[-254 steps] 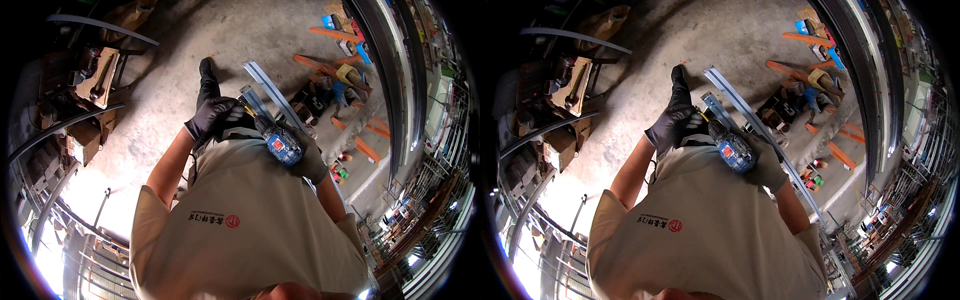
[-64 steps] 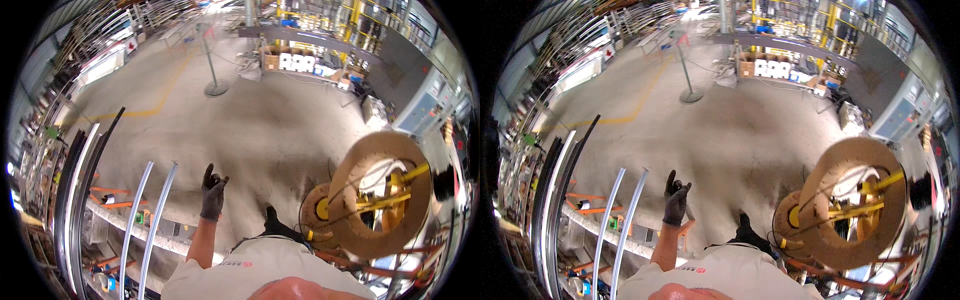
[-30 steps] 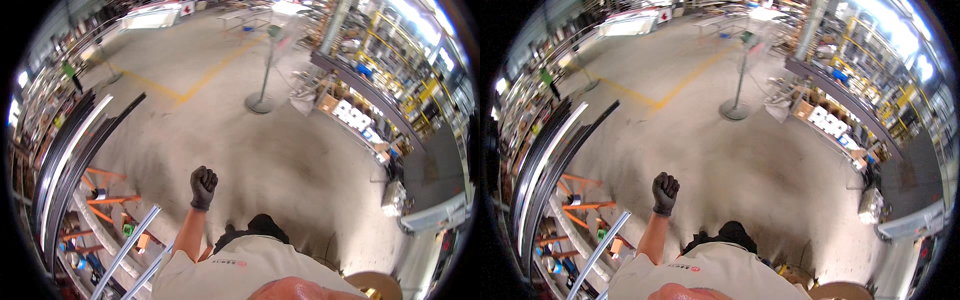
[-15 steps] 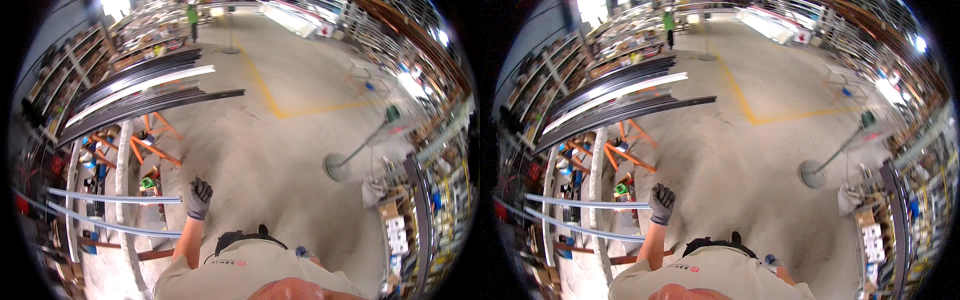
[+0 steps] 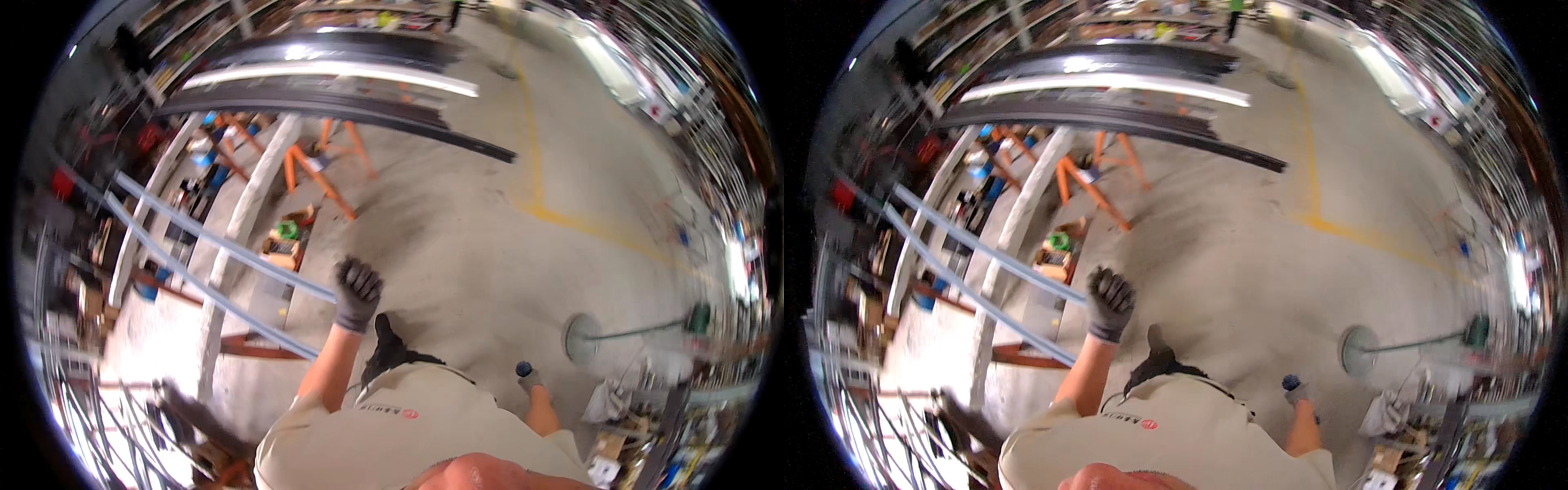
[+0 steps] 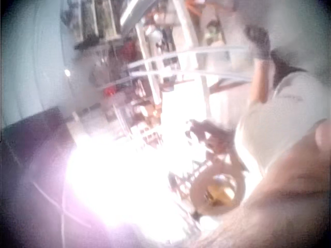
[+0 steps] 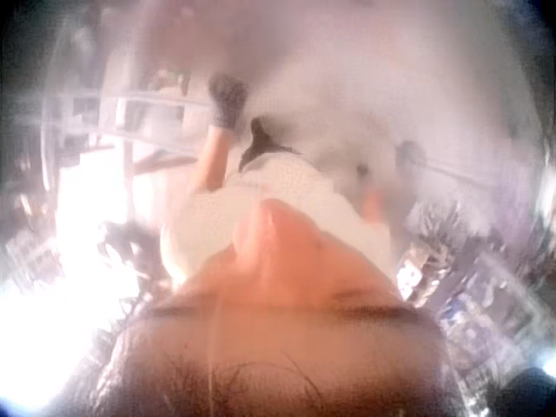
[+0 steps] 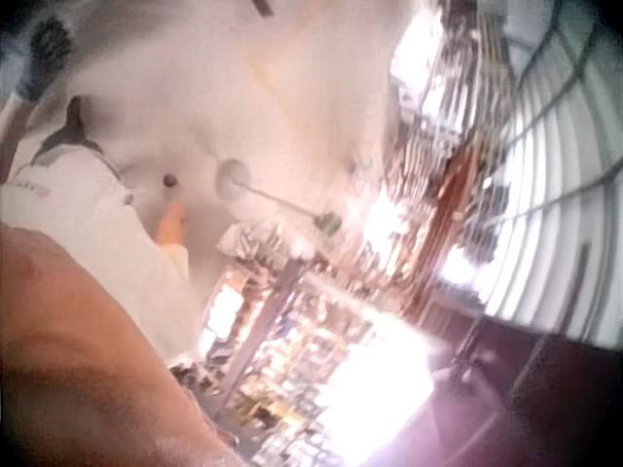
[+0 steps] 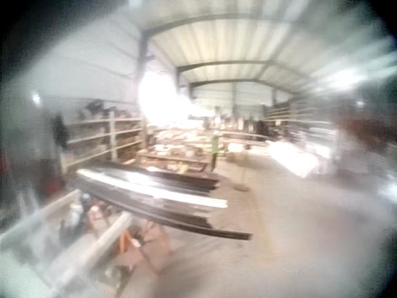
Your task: The person uses a power drill to fasten screws into metal profiles resting on a workbench. They then apply a sealant from a tube into the grooves of the assembled metal frame.
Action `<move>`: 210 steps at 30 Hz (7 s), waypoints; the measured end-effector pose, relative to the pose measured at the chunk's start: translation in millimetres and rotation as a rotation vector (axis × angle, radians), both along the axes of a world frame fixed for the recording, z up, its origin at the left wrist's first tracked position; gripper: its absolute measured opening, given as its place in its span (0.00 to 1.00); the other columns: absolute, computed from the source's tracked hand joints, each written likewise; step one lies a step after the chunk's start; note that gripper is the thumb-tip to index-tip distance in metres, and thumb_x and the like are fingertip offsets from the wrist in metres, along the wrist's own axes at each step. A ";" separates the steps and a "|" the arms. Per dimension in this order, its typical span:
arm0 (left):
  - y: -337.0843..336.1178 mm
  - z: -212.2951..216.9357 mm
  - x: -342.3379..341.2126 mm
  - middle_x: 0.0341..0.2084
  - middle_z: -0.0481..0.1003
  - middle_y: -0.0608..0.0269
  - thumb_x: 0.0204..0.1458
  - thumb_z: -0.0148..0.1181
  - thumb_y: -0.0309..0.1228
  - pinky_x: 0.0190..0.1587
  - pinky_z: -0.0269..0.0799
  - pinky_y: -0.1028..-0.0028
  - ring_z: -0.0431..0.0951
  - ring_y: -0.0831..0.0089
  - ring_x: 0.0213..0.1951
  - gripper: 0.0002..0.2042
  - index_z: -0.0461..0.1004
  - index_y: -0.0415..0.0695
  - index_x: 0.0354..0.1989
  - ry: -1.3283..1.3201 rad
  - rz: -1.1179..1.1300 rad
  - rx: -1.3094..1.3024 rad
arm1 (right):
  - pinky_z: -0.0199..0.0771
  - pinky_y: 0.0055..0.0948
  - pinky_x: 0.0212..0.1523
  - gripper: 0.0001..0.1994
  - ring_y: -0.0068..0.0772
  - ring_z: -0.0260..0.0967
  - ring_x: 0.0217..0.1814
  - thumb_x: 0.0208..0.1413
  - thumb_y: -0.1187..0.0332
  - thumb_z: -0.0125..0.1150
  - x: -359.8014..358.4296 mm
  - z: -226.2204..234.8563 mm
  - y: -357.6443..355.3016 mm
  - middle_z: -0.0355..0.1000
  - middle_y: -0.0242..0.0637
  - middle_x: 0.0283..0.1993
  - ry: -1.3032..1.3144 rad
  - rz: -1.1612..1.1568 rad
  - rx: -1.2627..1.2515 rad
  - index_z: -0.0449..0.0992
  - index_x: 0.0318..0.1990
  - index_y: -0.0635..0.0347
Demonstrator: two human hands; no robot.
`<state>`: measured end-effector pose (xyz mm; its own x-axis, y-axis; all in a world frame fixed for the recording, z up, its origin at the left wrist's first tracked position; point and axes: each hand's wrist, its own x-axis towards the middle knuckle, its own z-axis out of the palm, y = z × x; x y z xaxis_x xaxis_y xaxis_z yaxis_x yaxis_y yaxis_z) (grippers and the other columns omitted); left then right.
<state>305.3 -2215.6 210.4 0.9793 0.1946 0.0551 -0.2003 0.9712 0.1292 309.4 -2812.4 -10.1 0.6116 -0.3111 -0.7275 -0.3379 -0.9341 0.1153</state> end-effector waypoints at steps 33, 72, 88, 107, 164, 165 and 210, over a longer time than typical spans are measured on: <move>269.2 -233.3 160.3 0.13 0.55 0.72 0.65 0.50 0.46 0.21 0.52 0.69 0.55 0.73 0.15 0.19 0.60 0.55 0.21 1.039 0.859 -0.389 | 0.76 0.42 0.32 0.08 0.46 0.77 0.29 0.49 0.68 0.64 587.1 -67.8 522.8 0.77 0.46 0.29 -0.011 0.618 0.371 0.77 0.35 0.62; 530.2 -511.0 162.0 0.34 0.80 0.52 0.60 0.53 0.35 0.42 0.74 0.58 0.78 0.55 0.36 0.12 0.80 0.42 0.41 2.046 -0.040 1.502 | 0.74 0.38 0.57 0.31 0.49 0.75 0.59 0.49 0.61 0.69 461.2 79.2 828.1 0.78 0.56 0.52 0.216 0.801 0.312 0.72 0.62 0.61; 493.3 -465.5 161.1 0.42 0.78 0.52 0.63 0.50 0.35 0.46 0.72 0.58 0.77 0.54 0.44 0.13 0.78 0.41 0.45 2.057 0.123 1.373 | 0.72 0.38 0.58 0.30 0.52 0.73 0.60 0.50 0.52 0.69 527.4 53.0 849.2 0.76 0.53 0.56 0.309 1.050 0.282 0.74 0.58 0.58; 279.5 -106.9 232.6 0.33 0.76 0.65 0.67 0.53 0.36 0.31 0.72 0.76 0.75 0.74 0.32 0.11 0.74 0.42 0.48 0.772 1.239 -0.324 | 0.74 0.25 0.57 0.33 0.25 0.74 0.53 0.51 0.80 0.68 519.5 208.1 924.6 0.76 0.41 0.56 0.985 1.211 1.351 0.66 0.66 0.69; 52.0 -149.4 -13.0 0.43 0.80 0.44 0.57 0.47 0.36 0.53 0.72 0.62 0.79 0.51 0.47 0.19 0.79 0.38 0.47 1.929 0.929 0.214 | 0.75 0.43 0.54 0.32 0.56 0.75 0.54 0.50 0.64 0.69 94.0 206.2 890.7 0.77 0.53 0.51 1.348 2.706 0.395 0.70 0.63 0.62; 43.4 -150.8 -13.3 0.43 0.80 0.44 0.57 0.47 0.35 0.52 0.72 0.62 0.79 0.51 0.46 0.18 0.79 0.37 0.47 1.921 0.975 0.175 | 0.75 0.43 0.54 0.31 0.56 0.75 0.53 0.50 0.63 0.69 92.1 205.6 887.6 0.77 0.53 0.50 1.328 2.718 0.385 0.70 0.63 0.61; -34.3 -135.7 17.4 0.38 0.82 0.60 0.65 0.57 0.33 0.34 0.77 0.78 0.82 0.75 0.35 0.10 0.78 0.38 0.45 1.067 1.755 -0.582 | 0.76 0.39 0.54 0.39 0.51 0.75 0.51 0.43 0.68 0.75 82.1 260.0 843.7 0.74 0.48 0.53 1.261 2.801 0.423 0.67 0.67 0.58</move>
